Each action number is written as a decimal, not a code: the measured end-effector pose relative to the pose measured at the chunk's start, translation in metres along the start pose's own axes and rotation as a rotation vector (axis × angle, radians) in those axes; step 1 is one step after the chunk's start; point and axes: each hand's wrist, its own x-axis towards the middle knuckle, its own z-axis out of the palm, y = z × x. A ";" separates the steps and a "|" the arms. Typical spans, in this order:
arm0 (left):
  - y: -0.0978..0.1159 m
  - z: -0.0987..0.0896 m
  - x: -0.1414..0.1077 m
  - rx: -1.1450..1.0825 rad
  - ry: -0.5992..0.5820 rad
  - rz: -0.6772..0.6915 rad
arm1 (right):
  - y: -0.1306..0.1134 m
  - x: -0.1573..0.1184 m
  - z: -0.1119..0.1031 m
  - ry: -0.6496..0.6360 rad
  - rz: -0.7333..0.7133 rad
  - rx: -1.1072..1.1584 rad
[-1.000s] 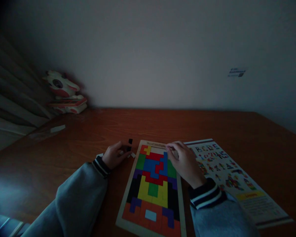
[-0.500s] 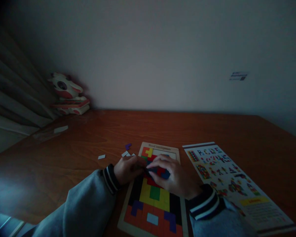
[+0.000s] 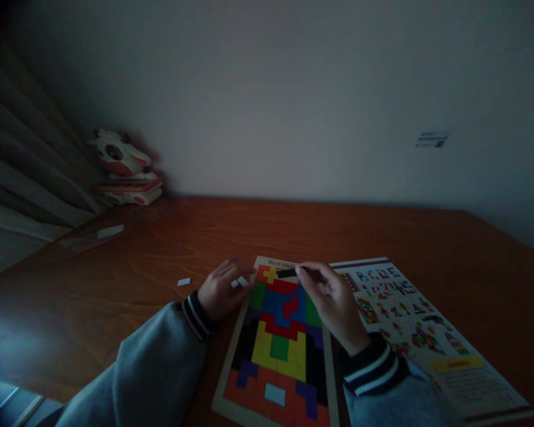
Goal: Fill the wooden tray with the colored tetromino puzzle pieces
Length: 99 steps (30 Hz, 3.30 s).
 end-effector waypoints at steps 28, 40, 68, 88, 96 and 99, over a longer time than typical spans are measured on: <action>-0.056 -0.017 -0.012 0.239 -0.075 -0.313 | 0.021 0.012 -0.006 0.237 0.278 0.245; -0.029 -0.013 -0.005 -0.069 0.089 -0.009 | 0.005 0.005 -0.001 -0.105 0.204 0.093; 0.023 0.001 -0.003 -0.245 0.081 0.304 | -0.011 -0.013 0.018 -0.469 0.084 0.024; 0.022 0.005 0.000 -0.175 0.034 0.255 | -0.016 -0.012 0.021 -0.443 -0.027 -0.068; 0.023 0.004 0.000 -0.115 0.031 0.301 | -0.018 -0.014 0.025 -0.462 0.013 -0.065; 0.024 0.004 0.001 -0.101 0.050 0.278 | -0.018 -0.014 0.025 -0.460 0.020 -0.060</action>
